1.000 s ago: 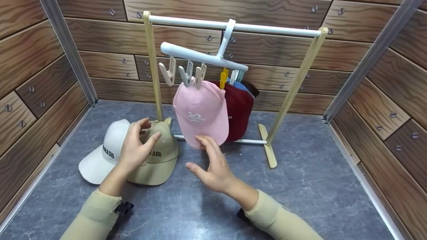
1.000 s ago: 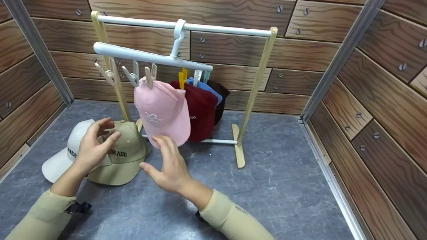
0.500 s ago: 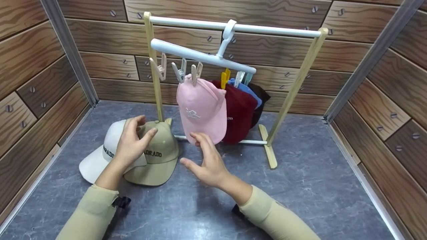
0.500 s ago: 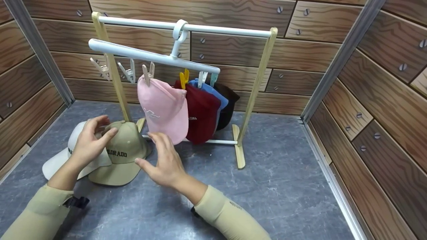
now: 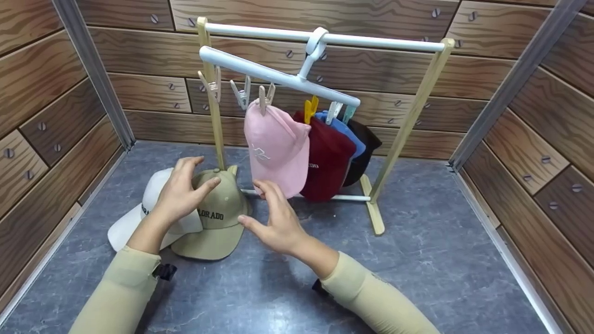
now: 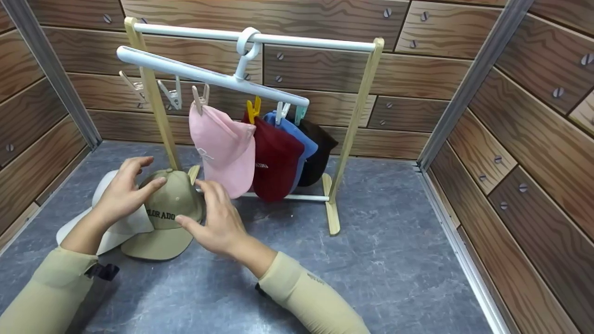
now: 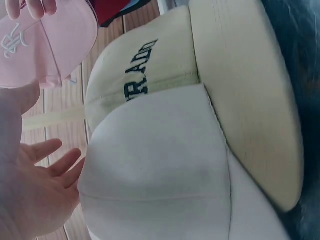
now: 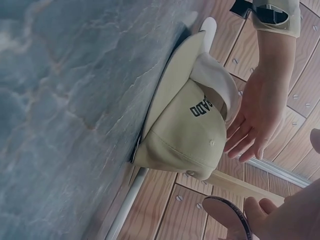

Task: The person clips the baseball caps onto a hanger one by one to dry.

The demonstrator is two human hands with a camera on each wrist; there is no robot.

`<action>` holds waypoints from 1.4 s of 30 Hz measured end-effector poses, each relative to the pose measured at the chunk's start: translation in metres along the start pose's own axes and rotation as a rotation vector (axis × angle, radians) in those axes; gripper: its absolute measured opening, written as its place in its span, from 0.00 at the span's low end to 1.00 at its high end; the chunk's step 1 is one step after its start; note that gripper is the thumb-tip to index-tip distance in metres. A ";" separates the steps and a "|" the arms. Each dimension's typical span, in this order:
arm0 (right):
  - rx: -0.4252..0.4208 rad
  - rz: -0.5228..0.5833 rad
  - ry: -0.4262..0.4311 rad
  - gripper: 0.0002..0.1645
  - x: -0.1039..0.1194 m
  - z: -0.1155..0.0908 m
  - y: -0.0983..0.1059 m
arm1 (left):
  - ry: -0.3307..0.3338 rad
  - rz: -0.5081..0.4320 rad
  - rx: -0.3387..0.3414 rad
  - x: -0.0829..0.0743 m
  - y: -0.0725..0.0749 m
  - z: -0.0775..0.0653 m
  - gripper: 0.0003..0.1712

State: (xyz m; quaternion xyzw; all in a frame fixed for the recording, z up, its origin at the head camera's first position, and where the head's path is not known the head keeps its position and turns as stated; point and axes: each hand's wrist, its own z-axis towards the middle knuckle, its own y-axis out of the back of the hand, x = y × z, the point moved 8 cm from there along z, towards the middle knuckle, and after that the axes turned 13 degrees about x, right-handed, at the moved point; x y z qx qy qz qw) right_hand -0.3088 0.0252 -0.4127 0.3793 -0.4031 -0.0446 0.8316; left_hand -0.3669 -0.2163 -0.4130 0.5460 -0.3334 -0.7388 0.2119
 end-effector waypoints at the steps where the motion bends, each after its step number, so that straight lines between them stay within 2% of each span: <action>1: 0.004 -0.002 -0.005 0.49 0.000 0.001 -0.001 | 0.002 0.011 0.012 0.000 0.000 0.001 0.47; 8: 0.039 -0.008 -0.060 0.51 0.000 0.011 -0.008 | 0.025 0.081 0.104 0.004 0.002 0.005 0.51; 14: 0.081 -0.044 -0.101 0.53 0.000 0.021 -0.016 | 0.020 0.130 0.148 0.007 0.004 0.010 0.50; 23: 0.135 -0.106 -0.137 0.54 -0.001 0.036 -0.027 | -0.001 0.139 0.210 0.008 0.004 0.016 0.51; 33: 0.179 -0.079 -0.220 0.55 -0.013 0.052 -0.039 | 0.026 0.133 0.289 0.017 0.006 0.020 0.54; 38: 0.205 -0.060 -0.271 0.57 -0.020 0.058 -0.046 | 0.042 0.133 0.312 0.019 0.007 0.021 0.52; 42: 0.208 -0.062 -0.296 0.56 -0.023 0.062 -0.051 | 0.029 0.147 0.323 0.018 0.006 0.022 0.50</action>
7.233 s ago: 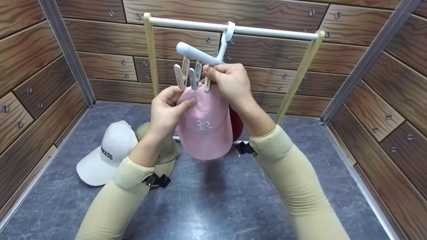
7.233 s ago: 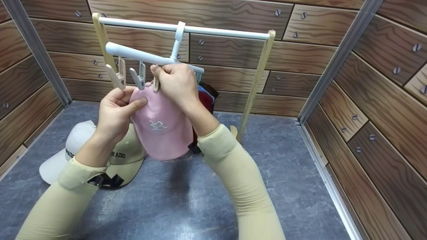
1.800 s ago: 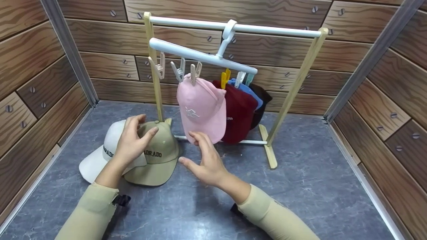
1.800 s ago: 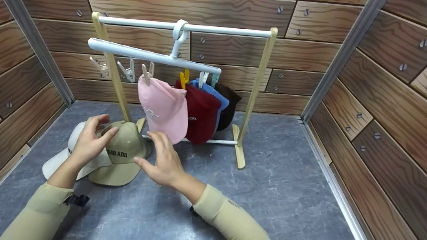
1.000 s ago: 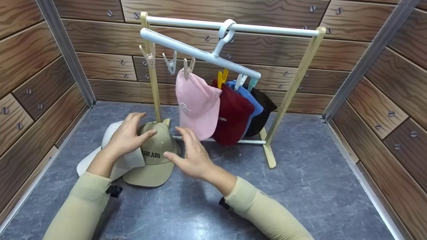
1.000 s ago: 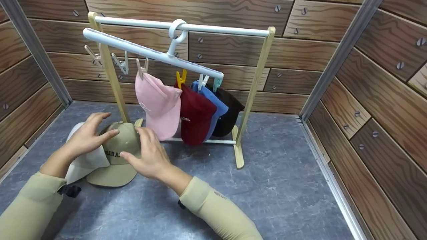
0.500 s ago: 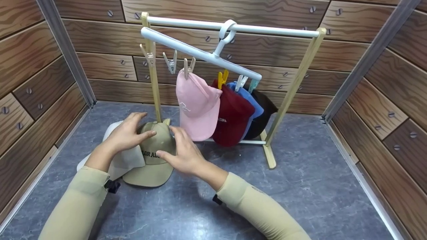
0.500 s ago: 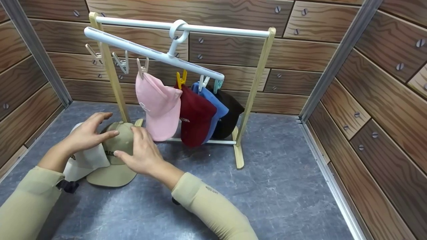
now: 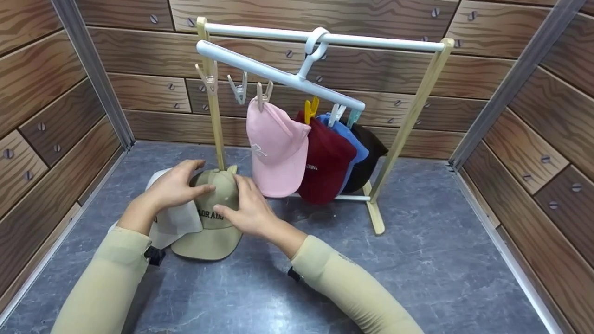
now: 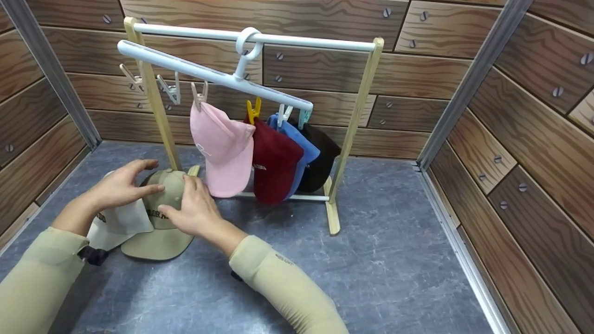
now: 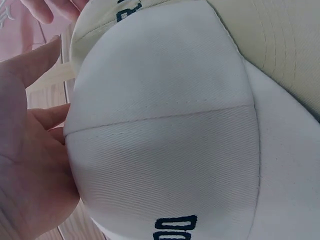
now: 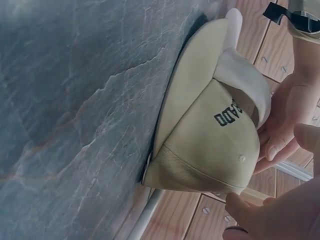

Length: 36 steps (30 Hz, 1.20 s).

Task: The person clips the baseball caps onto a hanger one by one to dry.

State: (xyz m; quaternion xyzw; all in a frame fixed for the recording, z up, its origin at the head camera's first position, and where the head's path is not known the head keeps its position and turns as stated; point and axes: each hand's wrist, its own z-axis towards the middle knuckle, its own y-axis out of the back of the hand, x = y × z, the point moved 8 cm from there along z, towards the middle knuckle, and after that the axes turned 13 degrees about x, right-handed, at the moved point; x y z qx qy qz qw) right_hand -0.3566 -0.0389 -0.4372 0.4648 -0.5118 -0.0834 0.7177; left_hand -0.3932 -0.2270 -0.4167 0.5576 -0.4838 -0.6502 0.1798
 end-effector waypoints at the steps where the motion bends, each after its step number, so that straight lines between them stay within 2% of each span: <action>1: -0.002 -0.001 -0.007 0.55 -0.001 0.002 0.000 | -0.004 0.008 0.002 0.000 0.000 0.001 0.50; 8: -0.012 0.004 -0.066 0.56 -0.009 0.013 -0.004 | -0.008 0.071 0.030 0.001 -0.001 0.007 0.50; 15: 0.003 0.044 -0.112 0.55 -0.019 0.020 -0.009 | -0.001 0.070 0.092 0.001 -0.002 0.011 0.56; 22: 0.001 0.083 -0.103 0.56 -0.024 0.024 -0.012 | -0.009 0.115 0.101 0.001 0.002 0.013 0.57; 29: 0.007 0.081 -0.108 0.57 -0.025 0.027 -0.014 | -0.024 0.067 0.114 0.004 0.001 0.016 0.57; 36: -0.007 0.094 -0.126 0.54 -0.028 0.029 -0.014 | -0.036 0.030 0.093 0.004 0.001 0.017 0.55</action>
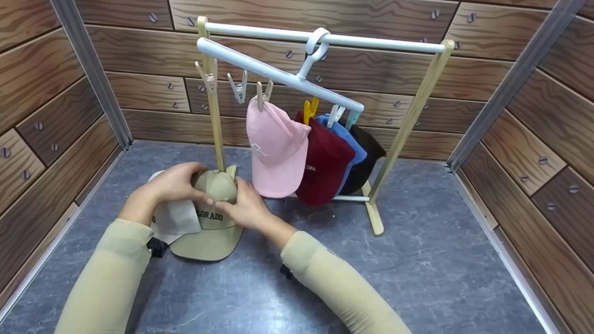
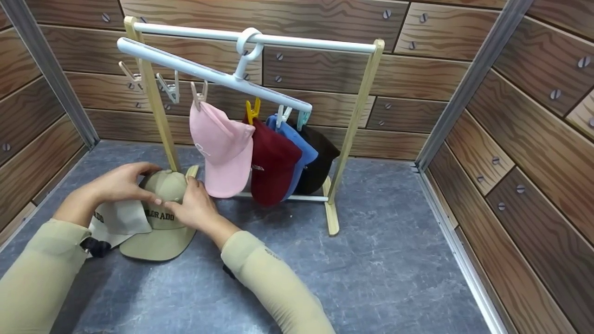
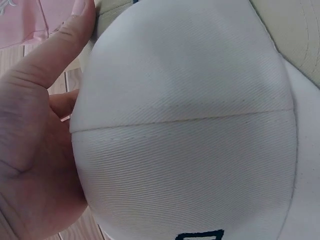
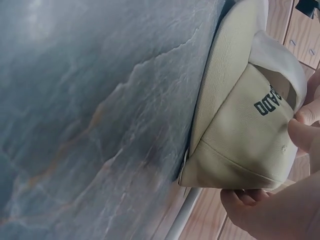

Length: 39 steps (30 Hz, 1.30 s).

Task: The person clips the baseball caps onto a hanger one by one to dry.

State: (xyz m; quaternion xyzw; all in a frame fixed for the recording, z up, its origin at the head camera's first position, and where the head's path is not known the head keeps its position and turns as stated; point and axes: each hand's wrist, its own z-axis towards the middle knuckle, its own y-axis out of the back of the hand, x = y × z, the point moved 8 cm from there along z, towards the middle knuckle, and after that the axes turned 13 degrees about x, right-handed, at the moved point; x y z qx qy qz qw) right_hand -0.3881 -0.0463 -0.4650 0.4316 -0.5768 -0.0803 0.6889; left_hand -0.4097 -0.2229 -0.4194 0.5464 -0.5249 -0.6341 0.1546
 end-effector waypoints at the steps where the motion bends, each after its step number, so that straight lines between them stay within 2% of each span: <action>1: -0.002 0.001 0.001 0.53 0.000 0.000 0.000 | 0.001 -0.001 -0.003 0.000 0.000 0.000 0.55; 9: -0.046 0.011 0.039 0.42 0.008 -0.002 -0.001 | -0.021 -0.020 -0.021 -0.001 0.001 -0.002 0.53; 17: -0.082 0.070 0.019 0.37 0.010 -0.008 0.002 | -0.041 -0.030 -0.022 -0.006 0.002 -0.005 0.53; 26: -0.133 0.218 0.023 0.24 0.010 -0.013 0.010 | -0.059 -0.073 -0.036 -0.011 0.002 -0.008 0.55; 34: -0.214 0.251 0.075 0.20 0.015 -0.022 0.023 | -0.091 -0.087 -0.077 -0.022 0.004 -0.010 0.55; 39: -0.255 0.255 0.121 0.19 0.017 -0.030 0.032 | -0.138 -0.080 -0.133 -0.032 0.007 -0.014 0.54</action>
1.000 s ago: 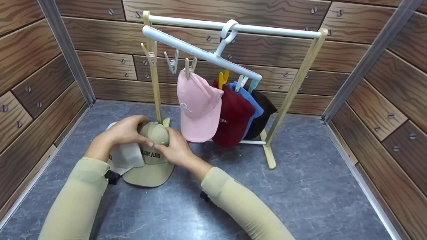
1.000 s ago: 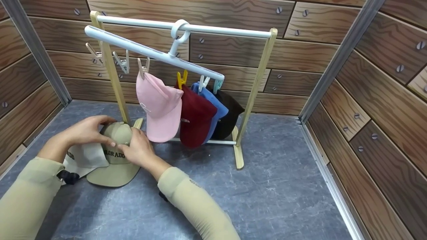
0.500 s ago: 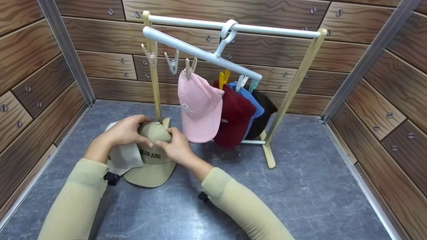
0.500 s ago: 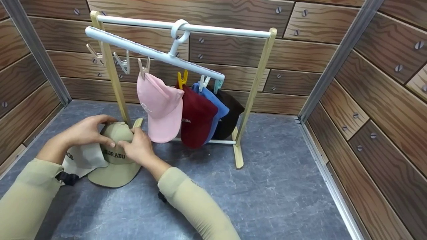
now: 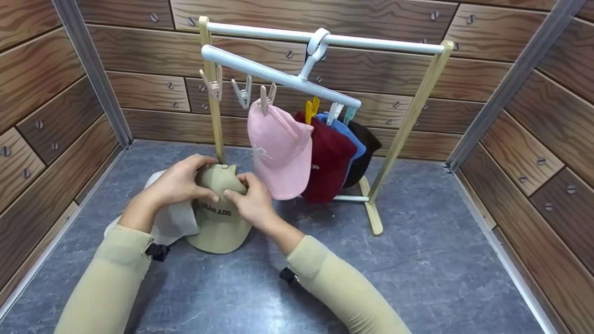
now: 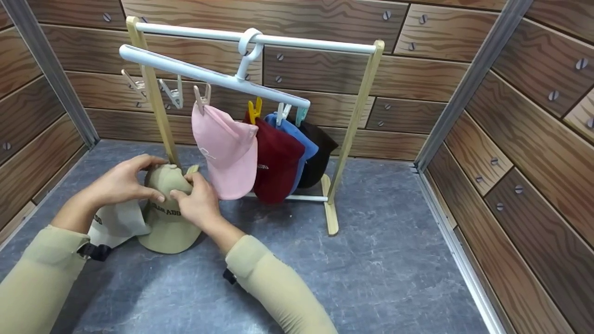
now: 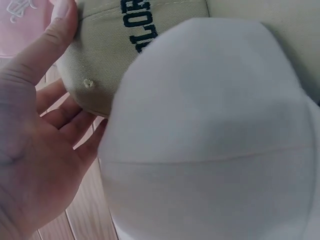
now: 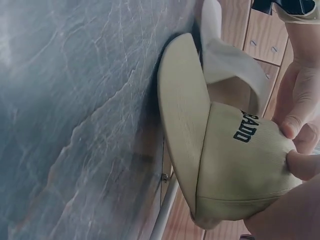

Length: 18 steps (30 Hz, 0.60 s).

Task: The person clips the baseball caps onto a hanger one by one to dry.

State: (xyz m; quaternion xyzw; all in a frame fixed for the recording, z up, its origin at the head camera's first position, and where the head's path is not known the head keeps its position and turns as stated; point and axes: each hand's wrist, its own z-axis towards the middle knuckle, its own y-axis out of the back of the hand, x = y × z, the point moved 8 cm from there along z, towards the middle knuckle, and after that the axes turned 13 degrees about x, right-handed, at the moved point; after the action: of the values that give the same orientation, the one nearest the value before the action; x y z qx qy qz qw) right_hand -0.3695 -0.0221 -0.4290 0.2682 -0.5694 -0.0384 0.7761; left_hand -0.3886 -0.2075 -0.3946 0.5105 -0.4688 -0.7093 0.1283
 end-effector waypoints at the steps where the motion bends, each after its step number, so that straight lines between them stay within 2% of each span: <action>1: -0.005 0.000 0.008 0.19 0.000 -0.001 0.002 | -0.011 0.003 -0.011 -0.002 0.000 0.000 0.54; 10: 0.013 0.027 0.057 0.19 0.006 -0.009 0.017 | -0.065 -0.006 -0.074 -0.018 0.000 -0.001 0.55; 18: 0.043 0.128 0.116 0.19 0.012 -0.013 0.029 | -0.135 -0.016 -0.115 -0.036 0.002 -0.002 0.54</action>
State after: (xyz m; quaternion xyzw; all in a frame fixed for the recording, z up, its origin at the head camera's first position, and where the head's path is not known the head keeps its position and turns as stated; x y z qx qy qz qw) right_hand -0.3609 0.0029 -0.4086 0.2497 -0.5403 0.0391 0.8026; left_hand -0.3716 -0.1865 -0.3712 0.4569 -0.4309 -0.7689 0.1197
